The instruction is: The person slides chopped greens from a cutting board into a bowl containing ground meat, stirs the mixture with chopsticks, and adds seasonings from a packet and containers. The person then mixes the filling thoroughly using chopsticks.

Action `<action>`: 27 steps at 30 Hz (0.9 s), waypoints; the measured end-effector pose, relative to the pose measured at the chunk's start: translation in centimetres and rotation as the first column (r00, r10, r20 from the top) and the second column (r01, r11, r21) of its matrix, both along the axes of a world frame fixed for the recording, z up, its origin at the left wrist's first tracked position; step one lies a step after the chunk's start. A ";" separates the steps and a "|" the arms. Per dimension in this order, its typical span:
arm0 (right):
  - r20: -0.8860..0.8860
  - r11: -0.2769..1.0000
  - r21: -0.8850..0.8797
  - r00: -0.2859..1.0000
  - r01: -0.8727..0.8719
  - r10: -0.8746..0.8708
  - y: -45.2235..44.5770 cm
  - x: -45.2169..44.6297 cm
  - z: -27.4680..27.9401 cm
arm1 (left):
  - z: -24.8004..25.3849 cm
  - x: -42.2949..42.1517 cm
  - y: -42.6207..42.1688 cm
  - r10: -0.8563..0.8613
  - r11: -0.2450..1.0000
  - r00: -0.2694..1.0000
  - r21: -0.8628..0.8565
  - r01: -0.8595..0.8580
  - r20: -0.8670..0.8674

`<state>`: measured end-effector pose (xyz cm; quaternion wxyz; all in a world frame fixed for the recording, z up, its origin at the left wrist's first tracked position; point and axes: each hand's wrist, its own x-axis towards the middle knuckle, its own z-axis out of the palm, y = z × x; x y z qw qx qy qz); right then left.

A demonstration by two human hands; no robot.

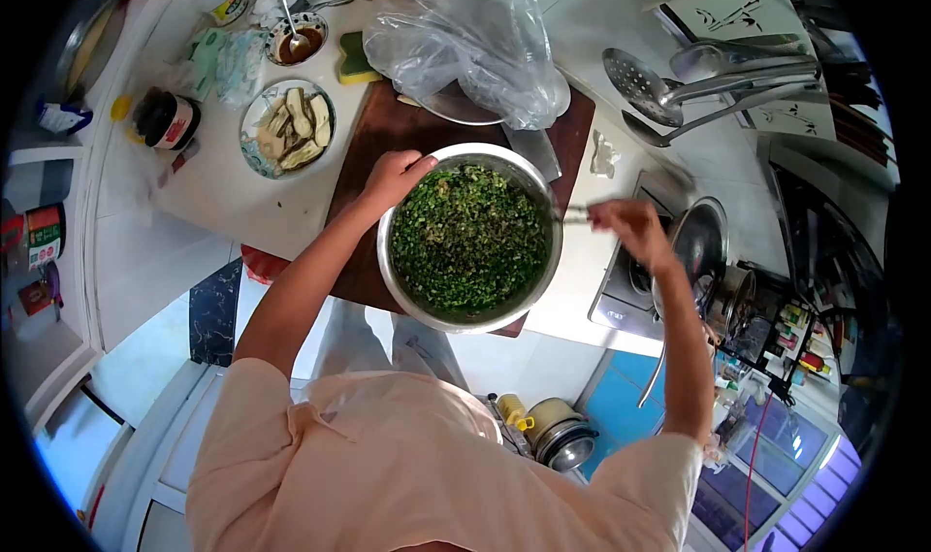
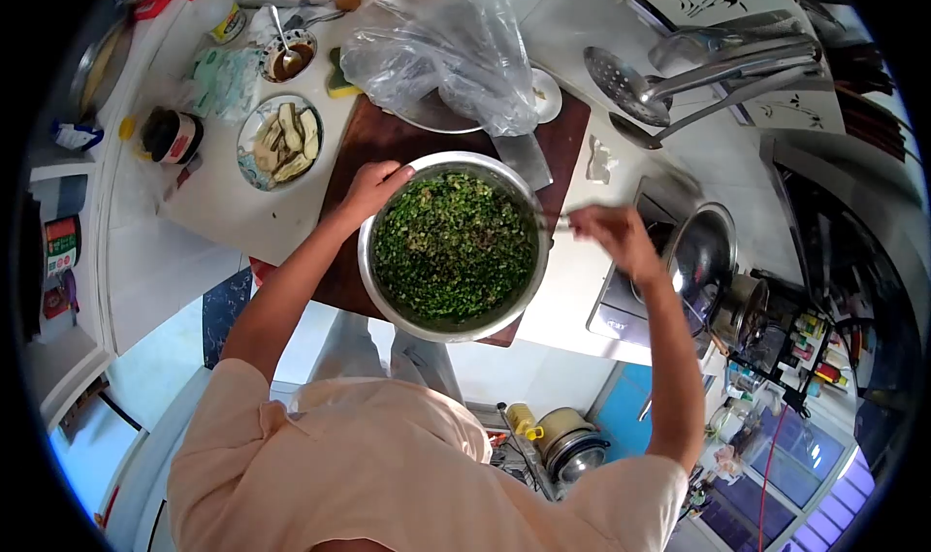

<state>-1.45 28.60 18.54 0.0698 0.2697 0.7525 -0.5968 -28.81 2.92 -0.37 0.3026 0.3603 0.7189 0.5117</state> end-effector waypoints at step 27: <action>-0.397 0.871 0.327 0.890 0.366 -0.225 -20.6 -0.4 -6.9 | 0.6 1.4 -2.2 0.115 0.993 0.985 -0.002 -0.116 -0.128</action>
